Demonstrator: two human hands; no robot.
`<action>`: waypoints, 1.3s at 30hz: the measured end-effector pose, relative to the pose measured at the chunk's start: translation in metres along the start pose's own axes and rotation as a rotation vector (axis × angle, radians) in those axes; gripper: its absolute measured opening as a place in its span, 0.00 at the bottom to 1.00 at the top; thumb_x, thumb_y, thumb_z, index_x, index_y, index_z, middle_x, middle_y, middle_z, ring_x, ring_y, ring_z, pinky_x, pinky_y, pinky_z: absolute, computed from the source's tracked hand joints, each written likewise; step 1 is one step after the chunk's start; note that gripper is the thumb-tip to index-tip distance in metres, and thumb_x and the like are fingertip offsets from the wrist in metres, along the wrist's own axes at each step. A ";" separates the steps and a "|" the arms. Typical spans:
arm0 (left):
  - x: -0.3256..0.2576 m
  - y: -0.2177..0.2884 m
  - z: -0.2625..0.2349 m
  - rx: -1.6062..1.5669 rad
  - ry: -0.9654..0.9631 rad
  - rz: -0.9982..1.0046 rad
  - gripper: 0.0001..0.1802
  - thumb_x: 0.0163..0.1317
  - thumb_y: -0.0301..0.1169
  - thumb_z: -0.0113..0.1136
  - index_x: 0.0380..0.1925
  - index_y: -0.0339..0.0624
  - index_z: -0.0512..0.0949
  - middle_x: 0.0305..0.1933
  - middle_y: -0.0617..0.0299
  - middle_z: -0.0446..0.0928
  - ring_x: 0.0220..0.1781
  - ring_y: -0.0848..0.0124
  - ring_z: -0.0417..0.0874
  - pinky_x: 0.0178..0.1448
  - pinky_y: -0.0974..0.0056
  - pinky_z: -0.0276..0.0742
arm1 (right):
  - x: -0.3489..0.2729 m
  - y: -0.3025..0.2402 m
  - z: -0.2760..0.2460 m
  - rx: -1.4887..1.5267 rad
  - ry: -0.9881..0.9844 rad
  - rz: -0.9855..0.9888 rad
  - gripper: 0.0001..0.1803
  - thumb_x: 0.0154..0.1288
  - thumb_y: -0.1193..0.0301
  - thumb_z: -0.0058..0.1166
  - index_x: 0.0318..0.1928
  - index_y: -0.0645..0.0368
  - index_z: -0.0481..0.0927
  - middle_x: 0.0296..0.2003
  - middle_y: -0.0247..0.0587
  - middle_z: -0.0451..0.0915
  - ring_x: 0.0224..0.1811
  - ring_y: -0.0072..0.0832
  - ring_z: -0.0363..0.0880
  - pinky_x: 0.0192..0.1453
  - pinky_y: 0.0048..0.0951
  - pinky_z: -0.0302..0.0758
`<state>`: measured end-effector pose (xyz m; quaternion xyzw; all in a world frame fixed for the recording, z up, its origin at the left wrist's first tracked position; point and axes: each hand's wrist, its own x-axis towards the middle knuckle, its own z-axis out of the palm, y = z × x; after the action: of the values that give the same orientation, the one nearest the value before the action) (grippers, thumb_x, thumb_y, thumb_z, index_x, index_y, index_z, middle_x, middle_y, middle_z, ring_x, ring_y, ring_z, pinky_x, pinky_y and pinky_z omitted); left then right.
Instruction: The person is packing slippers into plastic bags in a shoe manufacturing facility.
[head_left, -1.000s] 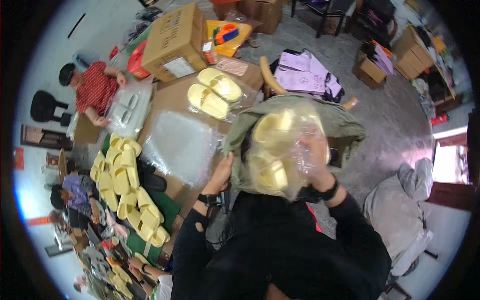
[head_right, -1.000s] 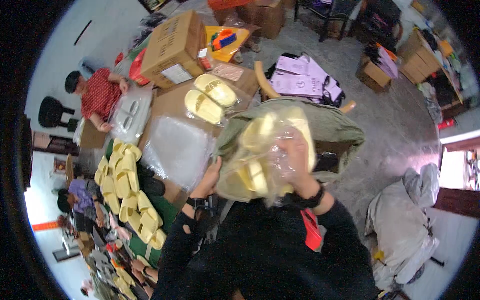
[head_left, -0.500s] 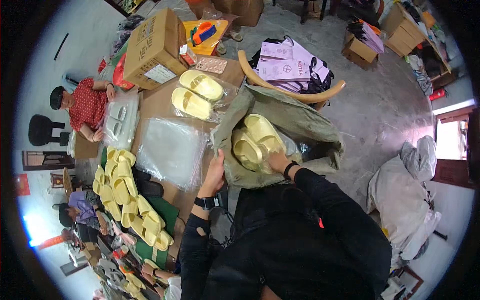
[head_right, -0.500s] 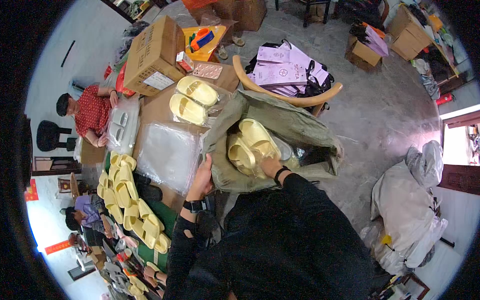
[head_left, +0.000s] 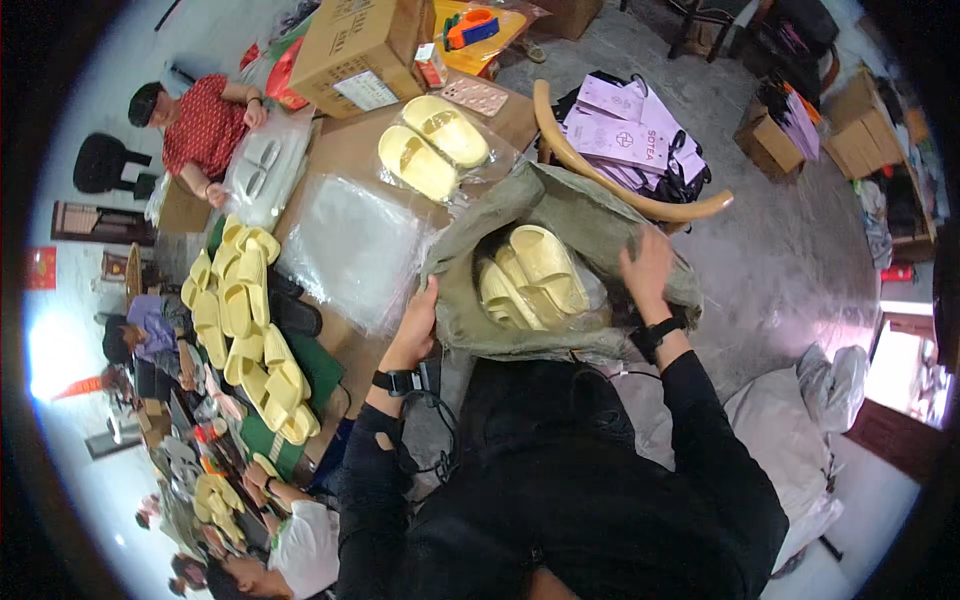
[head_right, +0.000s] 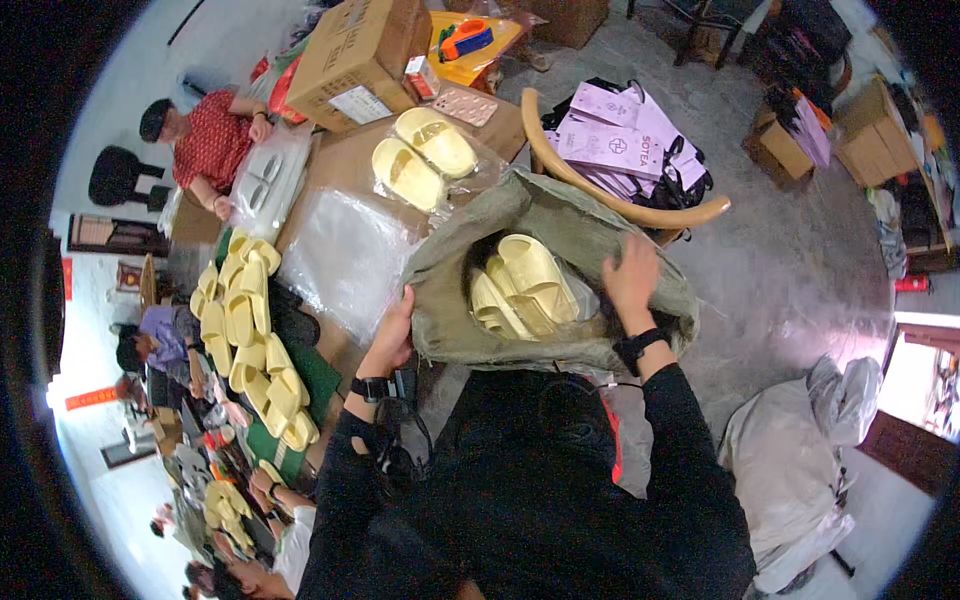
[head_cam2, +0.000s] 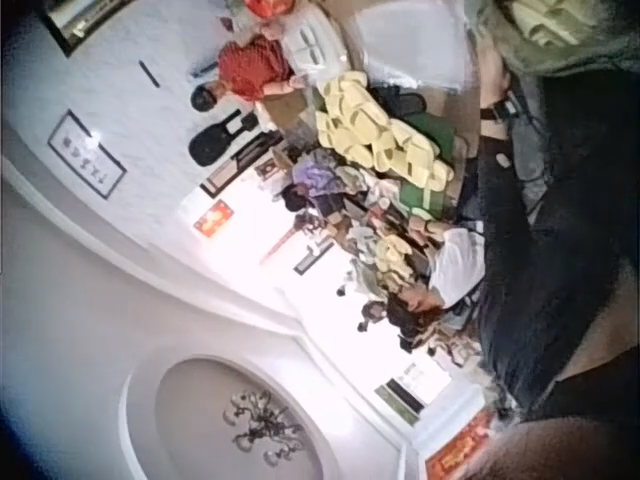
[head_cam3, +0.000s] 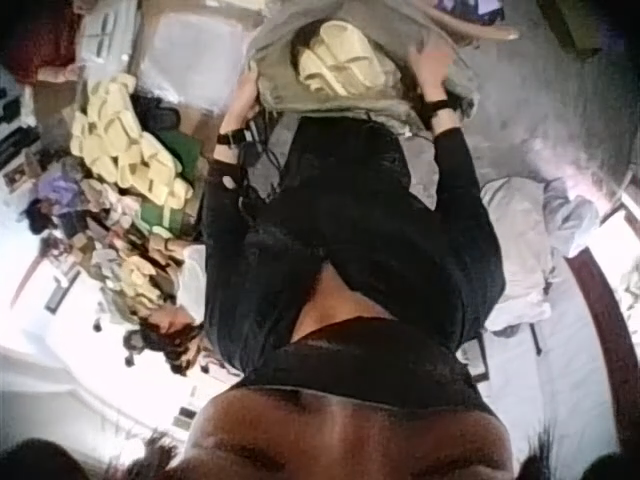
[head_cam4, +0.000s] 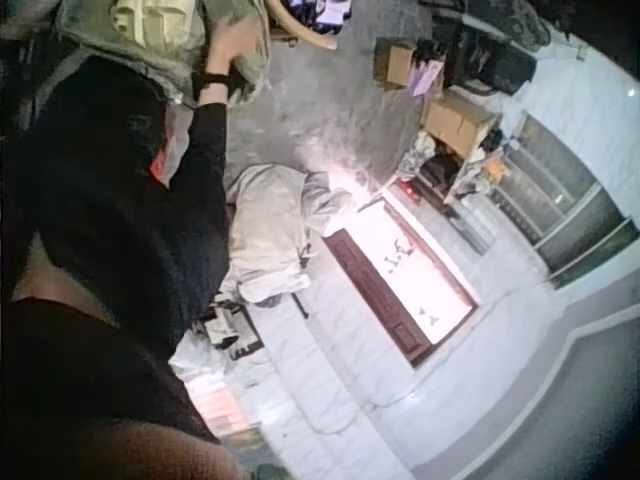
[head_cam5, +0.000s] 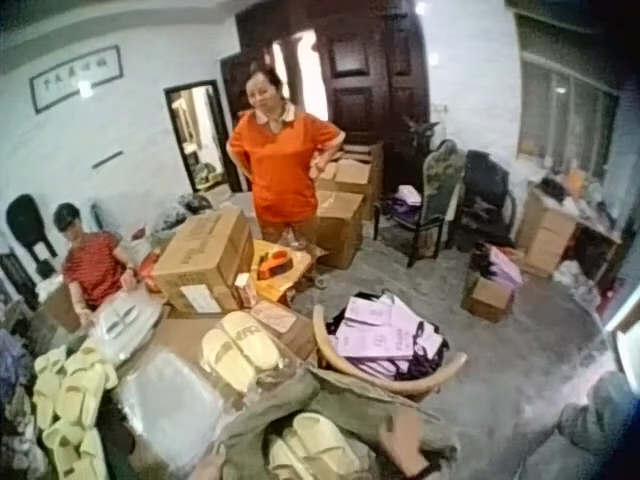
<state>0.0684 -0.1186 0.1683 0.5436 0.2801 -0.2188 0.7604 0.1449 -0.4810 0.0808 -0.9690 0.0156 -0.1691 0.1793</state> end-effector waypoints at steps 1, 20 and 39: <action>-0.001 -0.002 -0.003 0.009 0.023 -0.031 0.33 0.67 0.53 0.38 0.58 0.35 0.61 0.56 0.55 0.69 0.54 0.64 0.73 0.57 0.58 0.71 | 0.013 0.000 -0.015 -0.113 -0.015 0.096 0.30 0.49 0.59 0.57 0.52 0.60 0.68 0.47 0.50 0.73 0.53 0.50 0.69 0.57 0.43 0.63; -0.005 0.002 0.012 0.089 -0.083 0.220 0.27 0.67 0.41 0.45 0.62 0.38 0.58 0.58 0.58 0.66 0.57 0.70 0.68 0.59 0.63 0.66 | 0.157 -0.035 -0.032 0.041 0.167 -0.212 0.30 0.51 0.71 0.53 0.57 0.61 0.65 0.52 0.58 0.69 0.56 0.50 0.65 0.60 0.43 0.61; 0.010 -0.012 -0.015 0.523 -0.248 0.230 0.28 0.65 0.45 0.47 0.58 0.36 0.62 0.56 0.51 0.70 0.55 0.65 0.70 0.59 0.62 0.65 | 0.136 -0.282 0.162 0.029 -0.789 -0.428 0.18 0.52 0.62 0.49 0.36 0.62 0.81 0.37 0.56 0.79 0.45 0.48 0.76 0.56 0.48 0.64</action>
<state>0.0655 -0.1086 0.1494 0.7181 0.0558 -0.2605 0.6429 0.3185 -0.1747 0.0818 -0.9381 -0.2574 0.1798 0.1461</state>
